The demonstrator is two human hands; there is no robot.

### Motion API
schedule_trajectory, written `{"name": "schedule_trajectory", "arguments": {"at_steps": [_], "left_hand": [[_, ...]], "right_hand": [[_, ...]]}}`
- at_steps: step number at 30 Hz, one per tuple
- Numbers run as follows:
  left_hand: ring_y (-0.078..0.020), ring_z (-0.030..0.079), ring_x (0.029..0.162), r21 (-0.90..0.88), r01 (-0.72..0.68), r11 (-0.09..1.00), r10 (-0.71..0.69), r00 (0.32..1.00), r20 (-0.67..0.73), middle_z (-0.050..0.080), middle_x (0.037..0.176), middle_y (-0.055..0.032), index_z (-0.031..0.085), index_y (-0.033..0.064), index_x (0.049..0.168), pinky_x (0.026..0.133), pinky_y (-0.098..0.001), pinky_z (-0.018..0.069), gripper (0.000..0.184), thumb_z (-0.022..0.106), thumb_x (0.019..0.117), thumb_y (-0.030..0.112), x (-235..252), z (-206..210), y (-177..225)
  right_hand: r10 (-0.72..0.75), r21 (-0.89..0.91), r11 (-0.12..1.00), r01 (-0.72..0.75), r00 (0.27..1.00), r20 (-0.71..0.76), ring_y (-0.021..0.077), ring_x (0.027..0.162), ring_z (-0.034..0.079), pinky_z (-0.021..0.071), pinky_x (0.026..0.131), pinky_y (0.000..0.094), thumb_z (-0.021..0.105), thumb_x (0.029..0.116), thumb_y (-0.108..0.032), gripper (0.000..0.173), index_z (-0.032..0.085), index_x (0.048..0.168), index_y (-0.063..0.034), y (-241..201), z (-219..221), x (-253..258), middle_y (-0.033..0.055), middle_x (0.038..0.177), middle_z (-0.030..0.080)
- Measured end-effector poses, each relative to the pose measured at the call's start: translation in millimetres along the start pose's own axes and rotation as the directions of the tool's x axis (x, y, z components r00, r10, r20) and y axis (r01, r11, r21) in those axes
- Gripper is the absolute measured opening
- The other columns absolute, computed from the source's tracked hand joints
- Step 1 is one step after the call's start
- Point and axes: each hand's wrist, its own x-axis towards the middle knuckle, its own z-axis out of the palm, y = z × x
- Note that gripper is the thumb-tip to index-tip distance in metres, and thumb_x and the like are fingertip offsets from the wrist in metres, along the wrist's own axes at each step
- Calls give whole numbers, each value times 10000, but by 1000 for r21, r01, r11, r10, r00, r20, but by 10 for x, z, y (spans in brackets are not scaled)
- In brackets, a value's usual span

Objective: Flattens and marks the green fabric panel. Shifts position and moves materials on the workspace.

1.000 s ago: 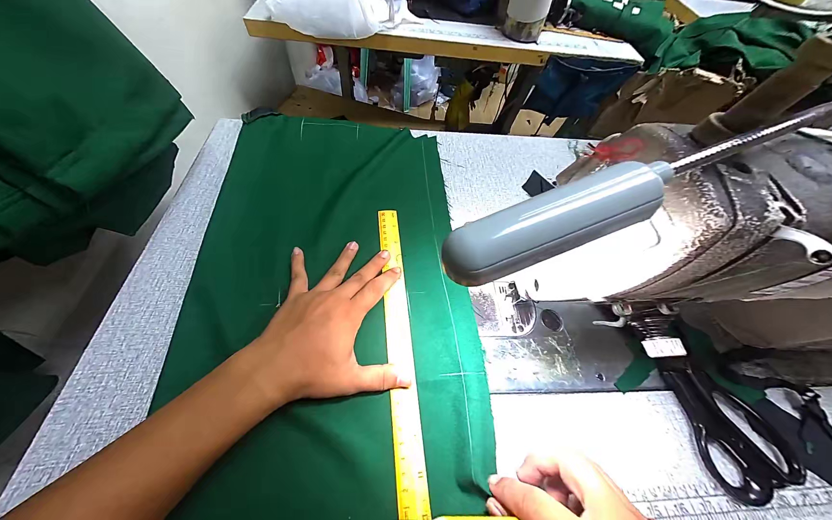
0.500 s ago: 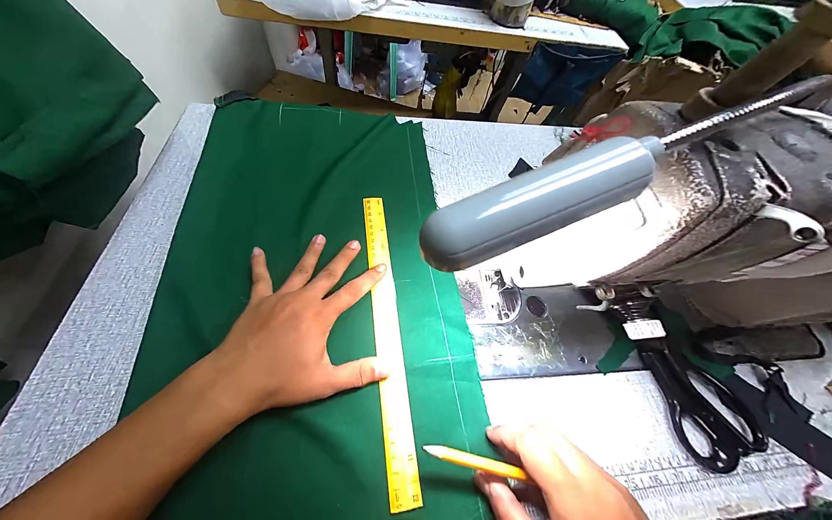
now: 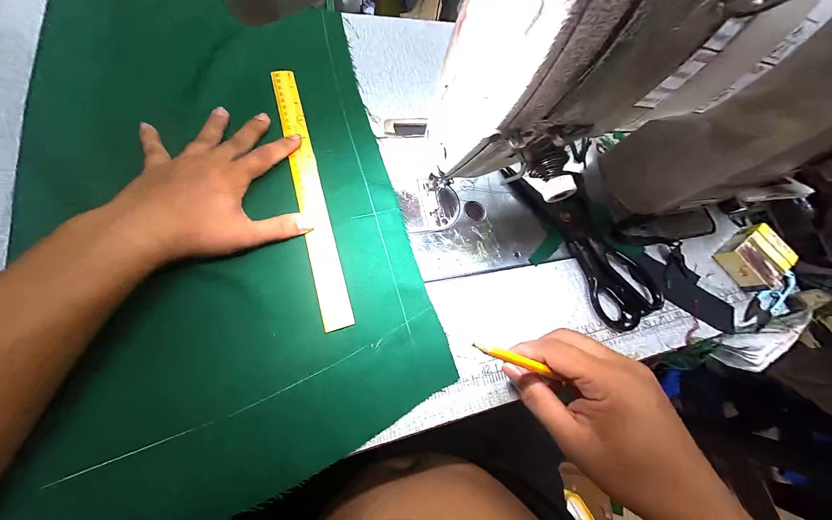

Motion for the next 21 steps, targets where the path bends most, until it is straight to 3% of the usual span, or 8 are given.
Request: {"name": "schedule_trajectory", "arguments": {"at_steps": [6, 10, 12, 13, 15, 17, 19, 21], "left_hand": [[-453, 145, 1552, 1, 11, 1000, -11, 1000, -7, 228, 1700, -66, 251, 356, 1629, 1045, -878, 76, 1025, 300, 780, 929, 37, 4, -38], [-443, 141, 1556, -5, 20, 1000, -20, 1000, -18, 224, 1702, -60, 238, 320, 1638, 1047, -878, 70, 1034, 277, 793, 915, 51, 13, -58], [-465, 187, 1539, -3, -9, 1000, 8, 997, -78, 288, 1672, -124, 313, 237, 1621, 1073, -855, 93, 1034, 305, 811, 880, 9, -9, -4], [-479, 264, 1510, 5, -62, 998, 62, 986, -153, 370, 1621, -176, 421, 168, 1568, 1101, -818, 146, 983, 338, 848, 831, -41, -29, 74], [-455, 485, 1370, 9, -274, 962, 262, 908, -328, 585, 1415, -214, 672, 78, 1309, 1101, -699, 337, 677, 467, 960, 620, -228, -55, 367], [-345, 608, 1212, -15, -476, 879, 429, 804, -412, 701, 1202, -124, 765, 119, 1085, 1019, -586, 450, 419, 511, 991, 438, -486, -26, 817], [-256, 604, 1263, -38, -626, 779, 564, 726, -393, 722, 1224, -14, 768, 202, 1098, 1063, -563, 429, 405, 441, 1041, 435, -730, 132, 1157], [-265, 466, 1442, -54, -679, 732, 637, 710, -300, 611, 1448, 34, 678, 267, 1300, 1151, -668, 309, 479, 333, 1060, 496, -881, 297, 1265]], "right_hand": [[-110, 7, 994, 110, 994, 17, 49, 780, 641, 549, 667, 206, 618, 945, -267, 159, 766, 962, -213, -29, 153, -22, -41, 842, 674], [-257, -49, 964, 260, 965, 57, 141, 811, 640, 543, 663, 265, 596, 954, -254, 221, 766, 1092, -222, -58, 236, -42, 14, 898, 669], [-295, -93, 950, 297, 955, 36, 155, 803, 627, 531, 647, 263, 586, 965, -265, 250, 763, 1129, -201, -49, 268, -59, 23, 893, 658], [-314, -117, 942, 316, 949, 35, 162, 798, 620, 523, 639, 266, 580, 972, -273, 260, 757, 1144, -194, -37, 271, -62, 27, 894, 654], [-346, -167, 921, 351, 936, 59, 178, 787, 609, 508, 621, 281, 570, 988, -281, 266, 744, 1173, -204, -28, 256, -70, 35, 899, 640], [-381, -224, 894, 388, 921, 78, 196, 769, 609, 502, 601, 297, 573, 983, -269, 267, 739, 1184, -213, -27, 233, -55, 45, 892, 638], [-418, -273, 861, 428, 903, 99, 210, 751, 606, 486, 582, 311, 572, 983, -250, 260, 729, 1185, -207, -34, 202, -24, 56, 887, 638], [-442, -295, 839, 457, 889, 120, 216, 735, 604, 476, 565, 315, 570, 977, -225, 261, 728, 1184, -196, -36, 172, -6, 61, 876, 637]]}}
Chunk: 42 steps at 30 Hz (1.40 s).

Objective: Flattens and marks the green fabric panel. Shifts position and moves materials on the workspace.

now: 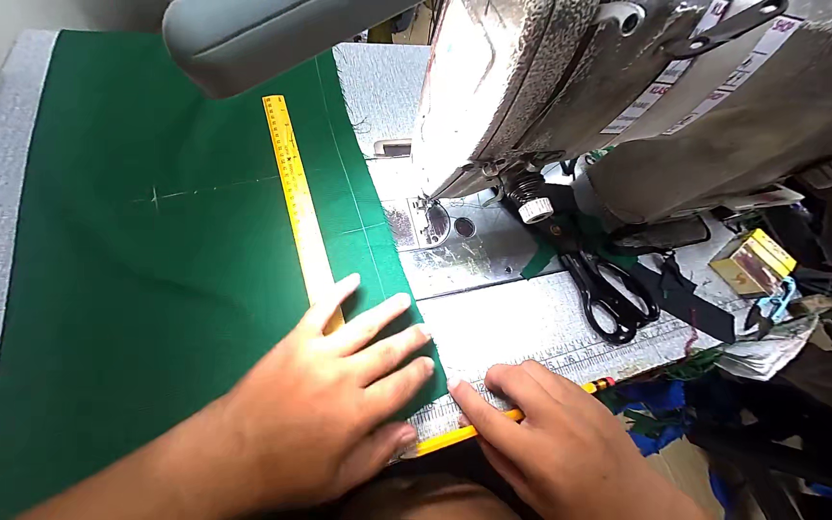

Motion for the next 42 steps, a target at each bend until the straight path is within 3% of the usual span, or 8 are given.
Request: {"name": "schedule_trajectory", "arguments": {"at_steps": [2, 6, 17, 26, 29, 33, 38, 42], "left_hand": [[-310, 322, 1525, -15, -2, 1000, 3, 996, 92, 475, 1578, 59, 550, 353, 1460, 1138, -774, 194, 532, 251, 1053, 521, -88, 73, 1], [-333, 266, 1545, -17, 47, 999, -43, 986, 162, 406, 1621, 87, 451, 449, 1516, 1085, -843, 147, 530, 206, 1048, 493, -155, 133, -49], [-354, 223, 1556, -18, 67, 998, -63, 984, 166, 386, 1633, 84, 439, 459, 1522, 1089, -847, 117, 524, 225, 1046, 493, -136, 134, -67], [-311, 245, 1555, -57, 175, 983, -170, 982, 80, 390, 1632, 61, 428, 362, 1542, 1102, -830, 144, 566, 284, 1024, 536, -79, -14, -189], [-283, 290, 1541, 63, 378, 924, -376, 926, -35, 448, 1597, 33, 503, 296, 1516, 1105, -824, 175, 651, 400, 957, 614, -26, -202, -582], [-310, 216, 1562, 158, 622, 767, -636, 770, 58, 326, 1665, -10, 330, 226, 1614, 1137, -797, 106, 962, 479, 847, 787, 59, -408, -1232], [-307, 94, 1587, 228, 717, 659, -752, 629, 196, 225, 1702, 26, 248, 282, 1636, 1139, -788, -16, 1122, 552, 740, 885, 217, -516, -1407], [-299, 92, 1588, 236, 710, 663, -748, 628, 215, 240, 1697, 40, 277, 328, 1624, 1146, -772, -36, 1107, 555, 718, 900, 197, -516, -1458]], "right_hand": [[-19, -10, 1000, 19, 1000, 4, 221, 739, 610, 478, 567, 316, 565, 983, -223, 265, 722, 1195, -191, 11, 0, -8, 69, 878, 641], [-28, -16, 999, 28, 1000, -9, 221, 739, 613, 487, 574, 315, 559, 990, -242, 268, 718, 1199, -189, 21, 29, -22, 76, 893, 646], [-3, 31, 1000, 4, 1000, -23, 216, 754, 609, 485, 567, 306, 545, 992, -258, 283, 726, 1198, -191, 21, 60, -24, 73, 897, 634], [-67, 166, 985, 45, 990, 125, 268, 927, 668, 553, 713, 369, 549, 1035, -357, 364, 677, 1328, -184, 135, -18, 134, 121, 1213, 693], [-71, 262, 965, 22, 981, 178, 304, 933, 689, 575, 732, 407, 590, 1024, -267, 316, 708, 1284, -130, 155, -50, 211, 148, 1215, 704], [-70, 350, 937, 7, 983, 168, 316, 919, 691, 576, 755, 415, 642, 988, -175, 243, 751, 1187, -87, 172, -18, 303, 157, 1214, 715], [-85, 360, 932, 29, 987, 139, 334, 859, 707, 585, 716, 430, 638, 980, -116, 192, 763, 1112, -54, 166, 19, 376, 175, 1095, 740], [-180, 267, 952, 148, 979, 98, 334, 816, 706, 573, 675, 402, 573, 999, -87, 183, 717, 1079, -5, 151, 70, 397, 194, 1049, 732]]}}
